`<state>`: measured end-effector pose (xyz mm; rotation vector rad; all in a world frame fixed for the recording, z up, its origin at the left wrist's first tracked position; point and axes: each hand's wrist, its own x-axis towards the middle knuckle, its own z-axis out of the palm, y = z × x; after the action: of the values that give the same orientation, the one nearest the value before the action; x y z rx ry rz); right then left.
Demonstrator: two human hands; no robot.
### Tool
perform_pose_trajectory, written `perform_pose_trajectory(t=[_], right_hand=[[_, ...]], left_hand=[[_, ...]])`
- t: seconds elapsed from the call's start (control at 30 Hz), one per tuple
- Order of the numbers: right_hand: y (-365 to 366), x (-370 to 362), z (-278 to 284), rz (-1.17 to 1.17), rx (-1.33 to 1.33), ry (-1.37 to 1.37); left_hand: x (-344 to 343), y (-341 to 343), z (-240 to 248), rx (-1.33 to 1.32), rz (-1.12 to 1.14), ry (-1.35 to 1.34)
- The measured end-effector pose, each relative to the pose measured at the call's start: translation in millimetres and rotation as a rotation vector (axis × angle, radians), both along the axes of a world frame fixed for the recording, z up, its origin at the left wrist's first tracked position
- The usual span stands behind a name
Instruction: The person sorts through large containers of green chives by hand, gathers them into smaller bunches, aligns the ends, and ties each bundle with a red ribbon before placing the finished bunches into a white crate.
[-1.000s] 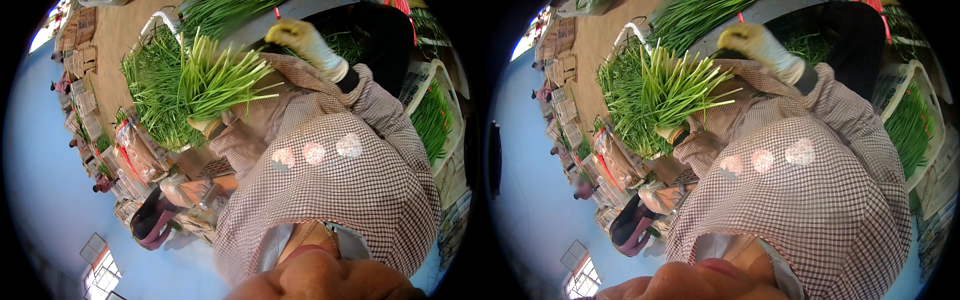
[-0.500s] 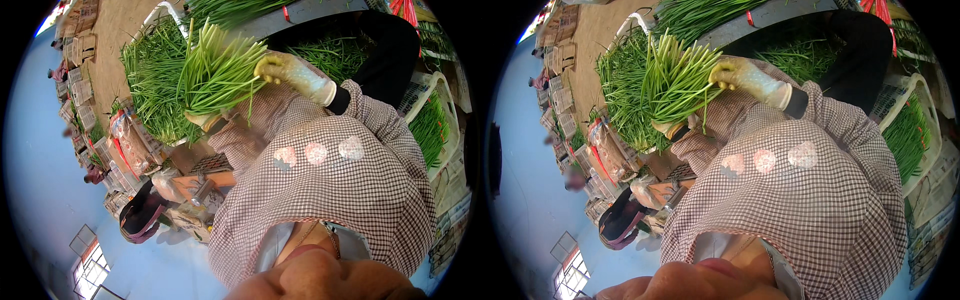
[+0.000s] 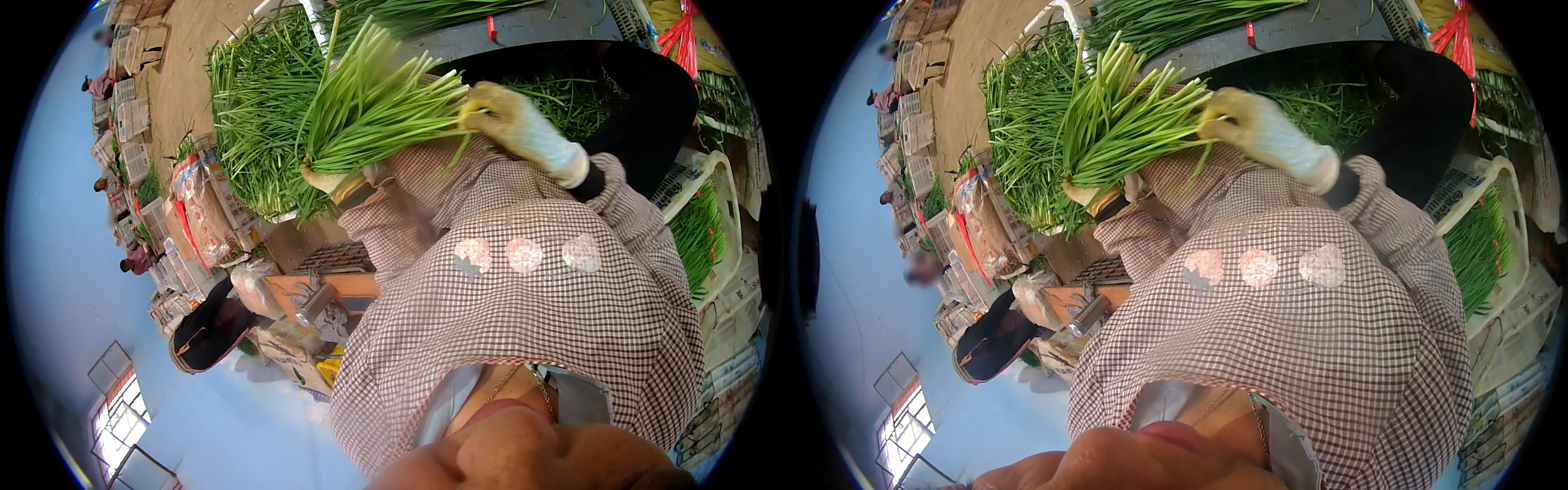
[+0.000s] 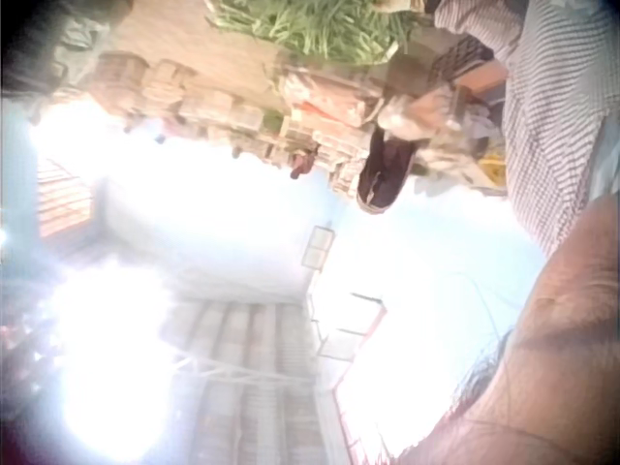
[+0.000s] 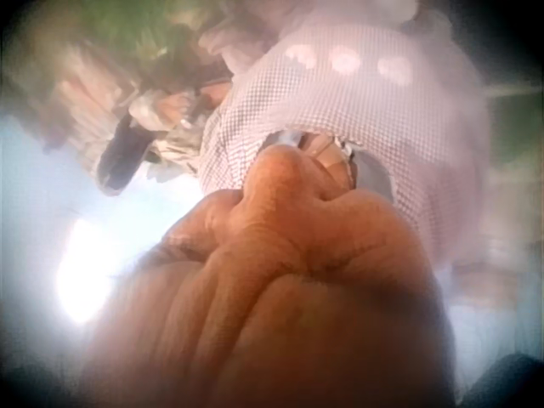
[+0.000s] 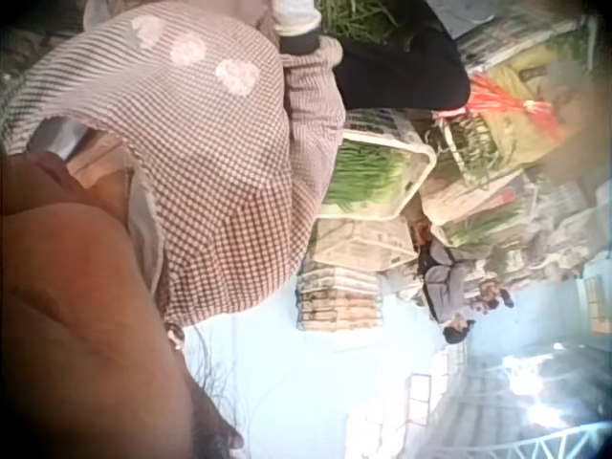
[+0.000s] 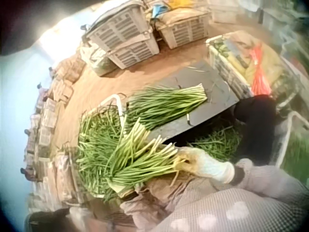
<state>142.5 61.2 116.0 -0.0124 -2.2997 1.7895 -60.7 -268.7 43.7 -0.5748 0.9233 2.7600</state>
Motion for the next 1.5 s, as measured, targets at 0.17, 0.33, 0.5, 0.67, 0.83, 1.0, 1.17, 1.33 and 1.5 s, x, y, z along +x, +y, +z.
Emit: perform_pose_trajectory(t=[0.17,0.33,0.5,0.67,0.83,1.0,1.17,1.33,1.5], right_hand=[[91.6,54.0,-5.4,-0.04,0.353,-0.528],[83.7,41.4,-8.0,-0.162,0.646,-0.319],[15.0,-24.7,-16.6,-0.111,0.083,0.013],[-12.8,-38.5,-12.3,-0.163,-0.632,-0.06],[27.0,-18.9,-11.1,-0.197,-0.552,0.09],[74.8,2.5,-21.3,-0.13,0.285,-0.756],[32.2,-34.7,-21.4,0.096,0.039,-0.114],[-14.7,-60.5,-9.6,0.067,-0.397,-0.171],[-10.0,-55.2,-7.2,0.222,-0.813,-0.419]], left_hand=[[0.6,-8.1,-9.8,0.01,-0.013,0.027],[-3.8,-6.5,-19.6,-0.024,-0.027,0.035],[-8.6,-5.3,-11.3,0.11,-0.064,0.025],[1.6,-7.5,-9.6,0.103,-0.065,0.018],[-0.6,-14.9,-23.8,0.074,-0.138,0.092],[-5.8,-9.2,-26.2,0.154,-0.048,0.089],[-5.5,10.4,-6.6,0.096,-0.05,0.049],[-10.0,7.4,0.2,0.015,-0.09,0.07],[-17.1,-12.1,-14.1,0.408,-0.314,0.149]])
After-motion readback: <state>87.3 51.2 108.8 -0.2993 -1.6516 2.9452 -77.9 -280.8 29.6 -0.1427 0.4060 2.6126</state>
